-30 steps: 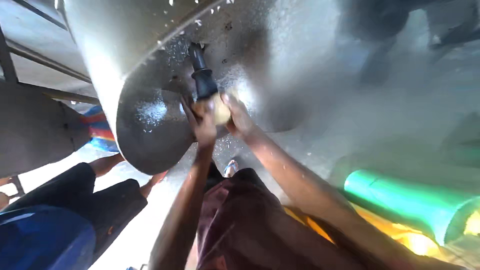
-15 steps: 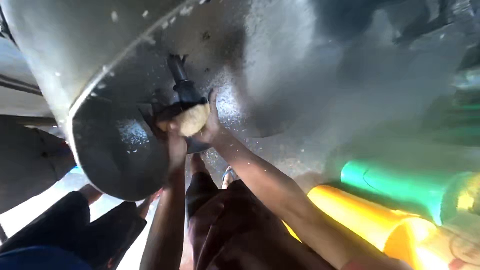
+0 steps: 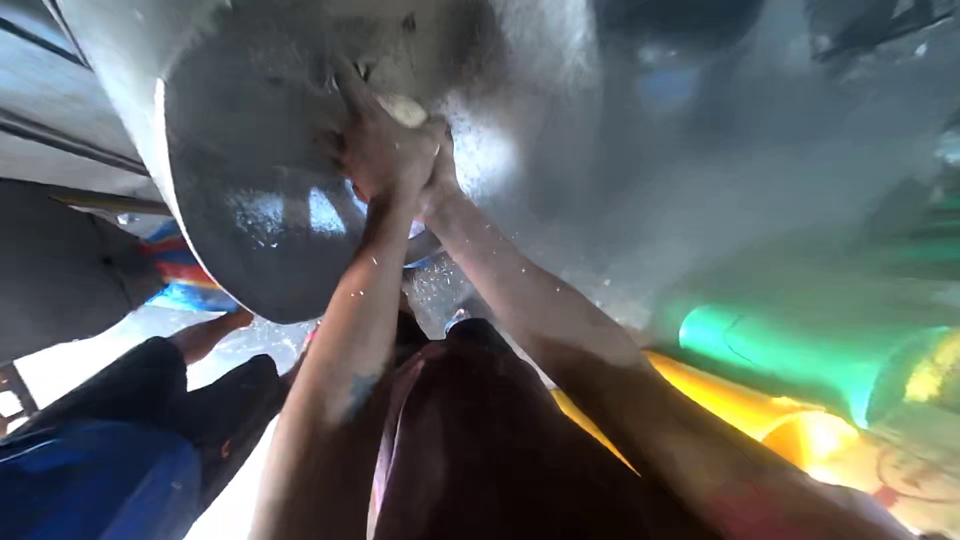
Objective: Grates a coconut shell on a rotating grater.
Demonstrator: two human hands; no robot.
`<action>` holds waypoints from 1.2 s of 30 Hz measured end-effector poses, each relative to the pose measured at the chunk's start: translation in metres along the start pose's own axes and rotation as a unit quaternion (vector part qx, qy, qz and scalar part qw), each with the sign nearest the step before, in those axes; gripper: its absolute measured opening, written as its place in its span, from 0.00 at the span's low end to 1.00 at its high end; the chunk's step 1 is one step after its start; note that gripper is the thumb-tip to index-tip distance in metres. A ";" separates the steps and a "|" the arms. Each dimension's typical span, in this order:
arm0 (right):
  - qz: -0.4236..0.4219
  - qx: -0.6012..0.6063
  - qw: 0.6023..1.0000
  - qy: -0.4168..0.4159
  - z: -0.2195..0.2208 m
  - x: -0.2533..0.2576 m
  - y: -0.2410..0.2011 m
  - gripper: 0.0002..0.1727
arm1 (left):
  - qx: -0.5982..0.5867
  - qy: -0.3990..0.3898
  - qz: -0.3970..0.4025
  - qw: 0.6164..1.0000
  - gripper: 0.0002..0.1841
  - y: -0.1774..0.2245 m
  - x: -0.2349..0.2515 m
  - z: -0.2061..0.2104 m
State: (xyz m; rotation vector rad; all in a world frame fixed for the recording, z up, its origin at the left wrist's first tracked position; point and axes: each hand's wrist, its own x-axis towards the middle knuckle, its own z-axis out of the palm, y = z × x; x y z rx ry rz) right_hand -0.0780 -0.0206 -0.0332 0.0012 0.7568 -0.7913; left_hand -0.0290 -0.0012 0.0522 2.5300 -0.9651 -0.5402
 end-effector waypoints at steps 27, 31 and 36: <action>-0.060 -0.174 0.983 -0.019 0.006 -0.011 0.014 0.45 | -0.586 -0.028 -0.036 0.809 0.29 -0.051 0.023 0.023; -0.119 -0.288 0.949 0.036 -0.002 -0.043 0.024 0.37 | -0.671 -0.076 -0.005 0.737 0.25 -0.079 0.004 0.041; 0.032 -0.116 0.991 -0.064 -0.084 -0.104 0.007 0.61 | -0.506 -0.057 0.166 0.844 0.78 -0.143 -0.109 0.062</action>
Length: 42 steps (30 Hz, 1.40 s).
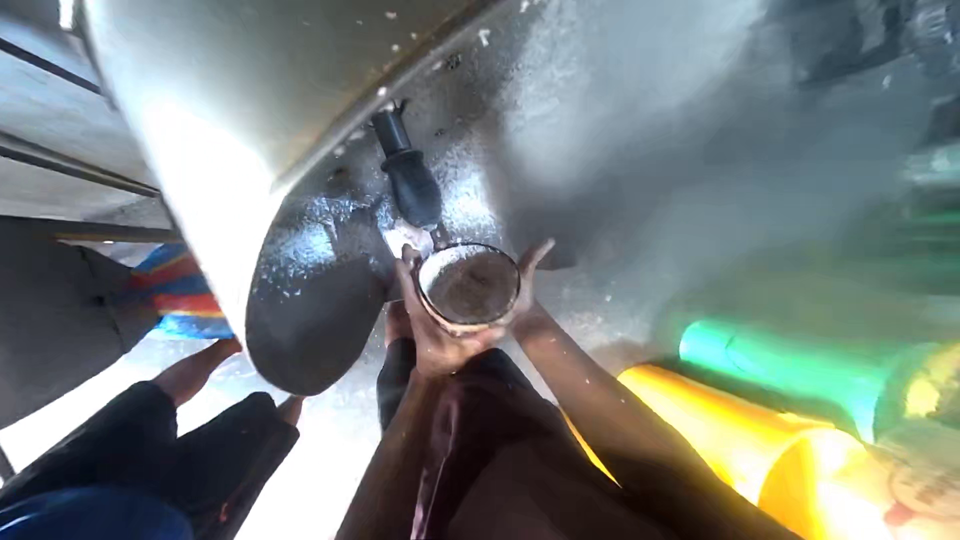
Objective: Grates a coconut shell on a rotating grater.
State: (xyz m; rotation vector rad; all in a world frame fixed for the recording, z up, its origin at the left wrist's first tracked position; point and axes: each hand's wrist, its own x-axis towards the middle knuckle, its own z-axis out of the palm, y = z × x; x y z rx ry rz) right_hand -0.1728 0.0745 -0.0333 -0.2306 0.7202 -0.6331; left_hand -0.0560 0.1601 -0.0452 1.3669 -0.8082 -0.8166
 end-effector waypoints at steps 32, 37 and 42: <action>-0.089 -0.045 0.995 -0.008 0.020 0.018 0.005 0.63 | -0.044 0.067 -0.056 0.995 0.77 -0.001 0.014 -0.006; -0.009 -0.032 0.999 0.014 0.089 0.041 -0.014 0.54 | -0.164 0.067 -0.110 0.978 0.49 0.032 0.090 -0.011; 0.001 -0.085 0.996 0.031 0.047 0.036 -0.032 0.62 | -0.082 0.085 -0.134 0.984 0.47 0.014 0.082 0.022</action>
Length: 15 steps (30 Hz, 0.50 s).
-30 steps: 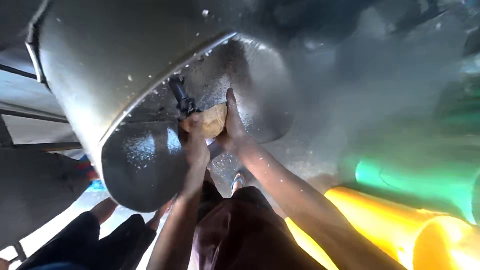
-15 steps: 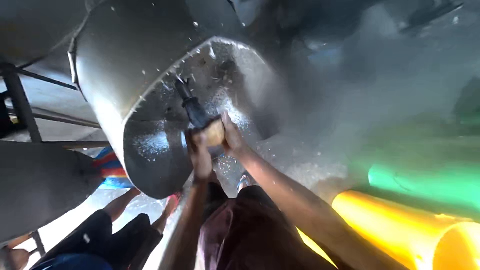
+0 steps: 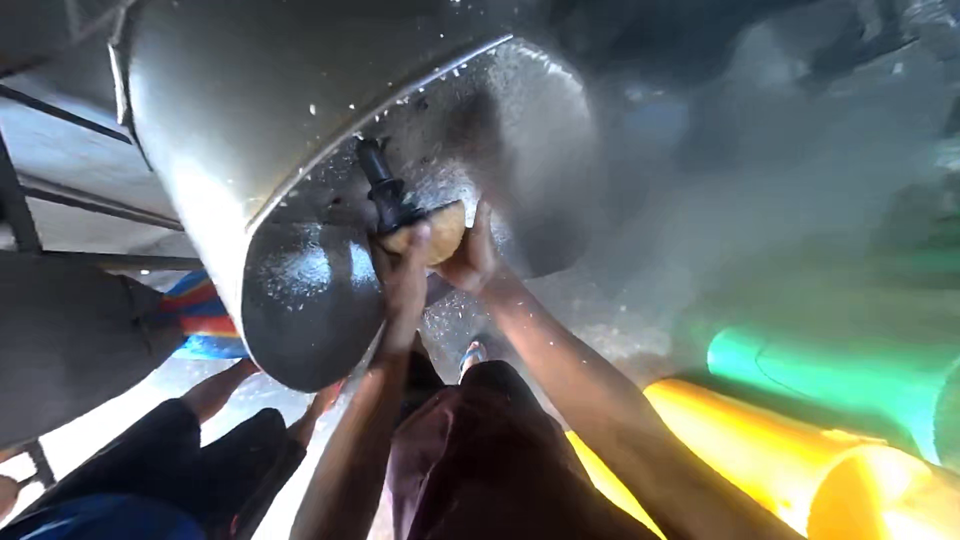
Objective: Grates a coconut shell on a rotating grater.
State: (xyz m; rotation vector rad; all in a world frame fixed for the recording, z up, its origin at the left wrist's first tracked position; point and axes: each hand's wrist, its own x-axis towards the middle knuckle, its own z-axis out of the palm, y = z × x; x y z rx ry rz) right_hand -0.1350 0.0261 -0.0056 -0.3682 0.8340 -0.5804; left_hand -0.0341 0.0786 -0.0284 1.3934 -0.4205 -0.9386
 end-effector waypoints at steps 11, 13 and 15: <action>0.083 -0.231 0.927 0.285 -0.022 -0.076 0.051 0.16 | 0.265 -0.037 0.205 0.941 0.81 -0.079 -0.110 -0.055; 0.058 -0.272 0.935 0.221 -0.028 -0.072 0.055 0.18 | 0.245 -0.037 0.196 0.949 0.82 -0.074 -0.104 -0.059; 0.056 -0.283 0.936 0.203 -0.020 -0.070 0.051 0.19 | 0.136 -0.036 0.080 0.987 0.76 -0.066 -0.120 -0.066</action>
